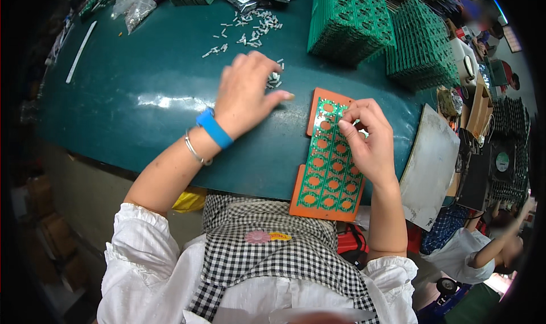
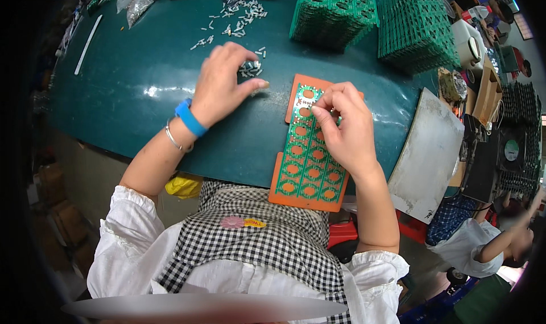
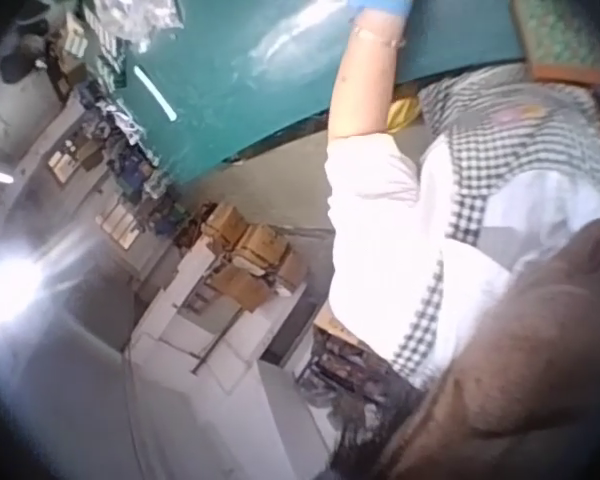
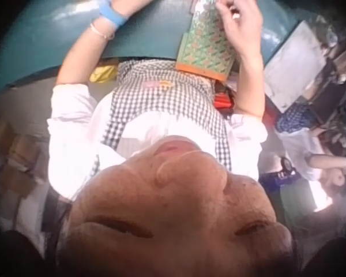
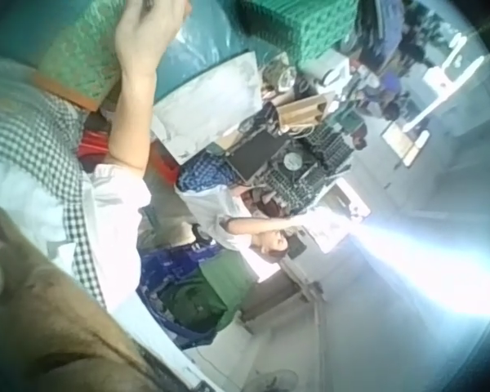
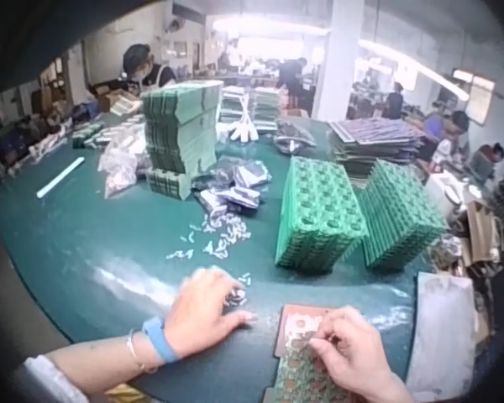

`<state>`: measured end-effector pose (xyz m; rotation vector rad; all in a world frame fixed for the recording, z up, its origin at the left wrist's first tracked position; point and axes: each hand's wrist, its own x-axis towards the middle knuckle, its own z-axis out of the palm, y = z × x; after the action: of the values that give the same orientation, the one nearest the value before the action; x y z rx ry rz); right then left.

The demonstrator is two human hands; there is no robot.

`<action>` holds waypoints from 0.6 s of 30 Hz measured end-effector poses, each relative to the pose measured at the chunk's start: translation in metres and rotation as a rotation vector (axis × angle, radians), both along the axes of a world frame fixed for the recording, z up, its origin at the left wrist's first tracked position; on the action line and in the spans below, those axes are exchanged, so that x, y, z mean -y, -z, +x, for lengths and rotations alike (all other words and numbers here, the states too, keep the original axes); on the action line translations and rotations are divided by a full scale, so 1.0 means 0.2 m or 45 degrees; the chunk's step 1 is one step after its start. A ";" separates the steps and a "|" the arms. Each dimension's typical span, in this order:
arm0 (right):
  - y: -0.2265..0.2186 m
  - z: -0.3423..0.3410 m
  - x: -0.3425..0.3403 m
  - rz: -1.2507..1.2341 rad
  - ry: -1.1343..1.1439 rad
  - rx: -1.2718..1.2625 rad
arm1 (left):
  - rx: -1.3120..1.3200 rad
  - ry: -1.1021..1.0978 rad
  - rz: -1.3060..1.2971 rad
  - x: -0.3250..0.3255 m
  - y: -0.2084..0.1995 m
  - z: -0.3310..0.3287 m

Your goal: The person picks up small electronic pins from a table and inserts them by hand into predefined slots on a green printed circuit board template.

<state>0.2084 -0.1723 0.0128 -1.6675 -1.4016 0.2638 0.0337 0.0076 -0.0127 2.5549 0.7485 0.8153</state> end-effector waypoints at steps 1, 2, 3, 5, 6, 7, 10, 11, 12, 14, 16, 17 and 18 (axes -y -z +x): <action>0.01 0.00 0.01 -0.125 0.033 -0.075 | -0.091 -0.081 0.099 -0.05 0.04 -0.01; 0.02 0.00 0.01 -0.250 0.068 -0.151 | -0.180 -0.162 0.198 -0.08 0.07 0.00; 0.02 0.01 0.01 -0.318 0.052 -0.126 | -0.174 -0.156 0.203 -0.11 0.10 0.00; 0.05 0.02 0.02 -0.317 0.051 -0.073 | -0.199 -0.119 0.054 -0.10 0.11 0.01; 0.05 0.02 0.02 -0.313 0.038 -0.020 | -0.199 -0.105 0.047 -0.10 0.12 0.02; 0.05 0.02 0.01 -0.310 0.020 -0.018 | -0.209 -0.101 -0.012 -0.10 0.11 0.03; 0.07 0.01 0.02 -0.311 -0.023 -0.040 | -0.196 -0.079 -0.022 -0.09 0.11 0.04; 0.07 0.01 0.03 -0.312 -0.017 -0.042 | -0.152 -0.053 0.046 -0.10 0.14 0.04; 0.09 0.01 0.03 -0.291 -0.036 -0.041 | -0.109 -0.026 0.115 -0.11 0.15 0.03; 0.10 0.01 0.05 -0.277 -0.046 -0.044 | -0.038 -0.008 0.089 -0.12 0.15 0.03; 0.12 0.01 0.06 -0.228 -0.082 -0.003 | 0.030 0.012 0.062 -0.11 0.13 0.03; 0.12 0.01 0.06 -0.232 -0.075 -0.008 | 0.085 -0.029 -0.129 -0.10 0.11 0.03; 0.13 0.01 0.06 -0.199 -0.077 0.031 | 0.138 -0.072 -0.320 -0.09 0.10 0.03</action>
<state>0.2096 -0.1836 -0.0137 -1.7614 -1.4830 0.3977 0.0397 0.0266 -0.0322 2.2590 0.8354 0.8141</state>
